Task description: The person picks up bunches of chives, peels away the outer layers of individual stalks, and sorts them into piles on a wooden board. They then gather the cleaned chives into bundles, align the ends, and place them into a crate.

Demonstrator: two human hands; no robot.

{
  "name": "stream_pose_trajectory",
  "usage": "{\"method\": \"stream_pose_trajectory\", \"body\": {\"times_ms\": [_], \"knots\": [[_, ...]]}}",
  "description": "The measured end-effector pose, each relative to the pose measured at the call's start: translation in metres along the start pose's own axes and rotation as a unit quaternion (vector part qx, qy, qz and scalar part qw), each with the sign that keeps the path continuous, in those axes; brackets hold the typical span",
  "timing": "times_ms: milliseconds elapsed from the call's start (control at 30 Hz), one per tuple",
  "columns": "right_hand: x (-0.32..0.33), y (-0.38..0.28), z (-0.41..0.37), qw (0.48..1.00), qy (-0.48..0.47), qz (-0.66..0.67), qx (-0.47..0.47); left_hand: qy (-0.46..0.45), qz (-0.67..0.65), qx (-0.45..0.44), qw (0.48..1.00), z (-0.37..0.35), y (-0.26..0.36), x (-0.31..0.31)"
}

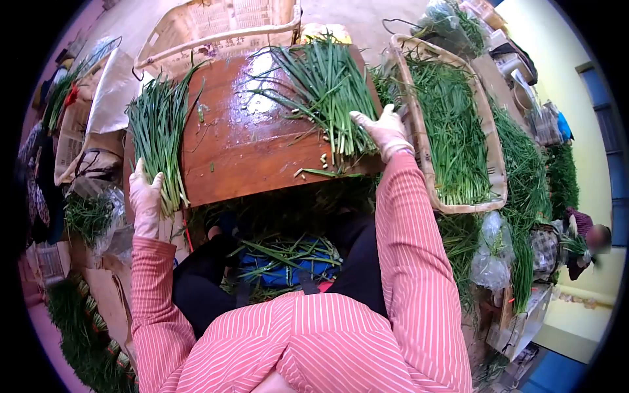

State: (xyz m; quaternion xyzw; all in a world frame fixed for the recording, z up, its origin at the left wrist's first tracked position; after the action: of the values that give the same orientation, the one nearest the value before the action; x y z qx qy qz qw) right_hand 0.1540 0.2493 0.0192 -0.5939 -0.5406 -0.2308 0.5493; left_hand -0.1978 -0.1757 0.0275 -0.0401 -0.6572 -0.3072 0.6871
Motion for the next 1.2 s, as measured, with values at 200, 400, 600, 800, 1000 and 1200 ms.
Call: {"method": "stream_pose_trajectory", "body": {"times_ms": [200,400,600,800,1000,1200], "knots": [[-0.042,-0.048,-0.020,0.991,-0.065,-0.115,-0.011,0.007,-0.216,-0.083,0.973,-0.008,0.055,-0.017],[-0.059,-0.069,-0.038,0.984,-0.018,-0.176,0.019,-0.137,-0.333,-0.095,0.928,-0.031,0.122,-0.084],[-0.069,-0.065,-0.052,0.984,-0.045,-0.136,0.107,-0.329,-0.500,0.039,0.800,-0.083,0.163,-0.123],[-0.117,-0.067,-0.186,0.959,-0.126,-0.127,0.221,-0.414,-0.492,0.214,0.735,-0.157,0.165,-0.110],[-0.142,-0.066,-0.261,0.938,-0.191,-0.057,0.283,-0.352,-0.782,0.315,0.406,-0.215,0.136,-0.158],[-0.083,-0.063,-0.235,0.915,-0.263,0.211,0.220,-0.391,-0.806,0.272,0.351,-0.203,0.152,-0.112]]}}
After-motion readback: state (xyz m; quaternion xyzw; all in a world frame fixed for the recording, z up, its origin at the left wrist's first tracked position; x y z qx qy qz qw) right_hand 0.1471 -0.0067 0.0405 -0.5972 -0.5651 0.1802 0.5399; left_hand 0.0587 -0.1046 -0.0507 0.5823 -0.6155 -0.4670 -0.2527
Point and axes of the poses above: each hand's wrist, its own z-axis towards the middle knuckle, its own x-axis out of the back of the hand, y = z × x, the point moved 7 cm from there along z, towards the middle knuckle, and after that the axes turned 2 degrees about -y, right-handed, at the moved point
